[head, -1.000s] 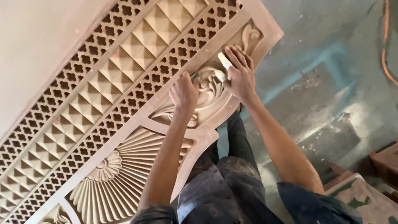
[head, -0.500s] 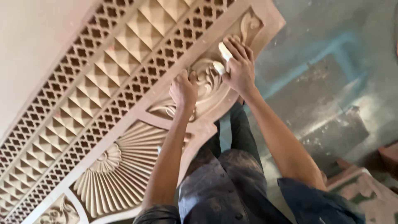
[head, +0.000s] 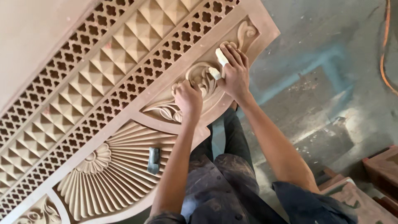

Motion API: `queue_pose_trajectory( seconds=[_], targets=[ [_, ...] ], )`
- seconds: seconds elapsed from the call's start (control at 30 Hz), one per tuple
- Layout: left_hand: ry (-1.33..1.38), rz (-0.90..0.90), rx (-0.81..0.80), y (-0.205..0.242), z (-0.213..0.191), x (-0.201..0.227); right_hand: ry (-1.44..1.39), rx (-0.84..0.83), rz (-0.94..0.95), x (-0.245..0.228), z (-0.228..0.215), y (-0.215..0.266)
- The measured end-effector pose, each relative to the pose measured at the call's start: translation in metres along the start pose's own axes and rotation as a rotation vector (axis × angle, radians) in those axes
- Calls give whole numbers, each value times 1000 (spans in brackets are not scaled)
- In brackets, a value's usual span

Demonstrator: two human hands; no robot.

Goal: The person sands a large carved wooden panel using a sanding block and sandpaper. They work on floral and geometric relief patterns, moving across different sections of the panel to smooth the surfaces.

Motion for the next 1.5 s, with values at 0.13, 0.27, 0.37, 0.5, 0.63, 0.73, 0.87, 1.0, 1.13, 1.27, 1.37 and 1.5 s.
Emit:
queue_pose_trajectory(
  seconds=[0.13,0.27,0.37,0.5,0.63,0.73,0.87,1.0,1.13,1.27,1.37,1.5],
  targets=[
    [231,18,-356,15,7,-12,65,-137,55,2,15,-5],
    [71,13,-124,-9,-27,-13,37,-75,15,2,4,-8],
    [6,-14,-142,-22,-23,-12,-1,-26,-7,-4,2,-4],
    [-66,56,-80,-36,-16,-2,28,-18,1,-5,5,-4],
    [-34,98,-190,-38,-5,6,15,-29,14,-2,5,-12],
    [-84,90,-242,-43,2,12,22,-9,30,-5,2,-5],
    [-69,163,-230,-56,-3,20,33,-25,71,-5,4,-12],
    [-47,286,-69,-56,-17,34,45,-20,57,-5,-1,-15],
    [-25,259,-162,-49,-12,32,61,-56,89,-9,4,-9],
    [38,202,-203,-52,-14,31,91,-51,80,-10,4,-15],
    [30,230,-106,-46,-17,29,100,-68,84,-7,5,-13],
    [74,406,-51,-43,-8,33,122,-115,118,-4,11,-8]
  ],
)
Point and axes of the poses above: each hand's wrist, its own y-axis away from the middle knuckle, its own z-axis out of the palm, x = y × z, the point moved 9 cm from there along -y, towards the middle knuckle, and after that the axes turned 1 degree about -y, right-handed, at the moved point
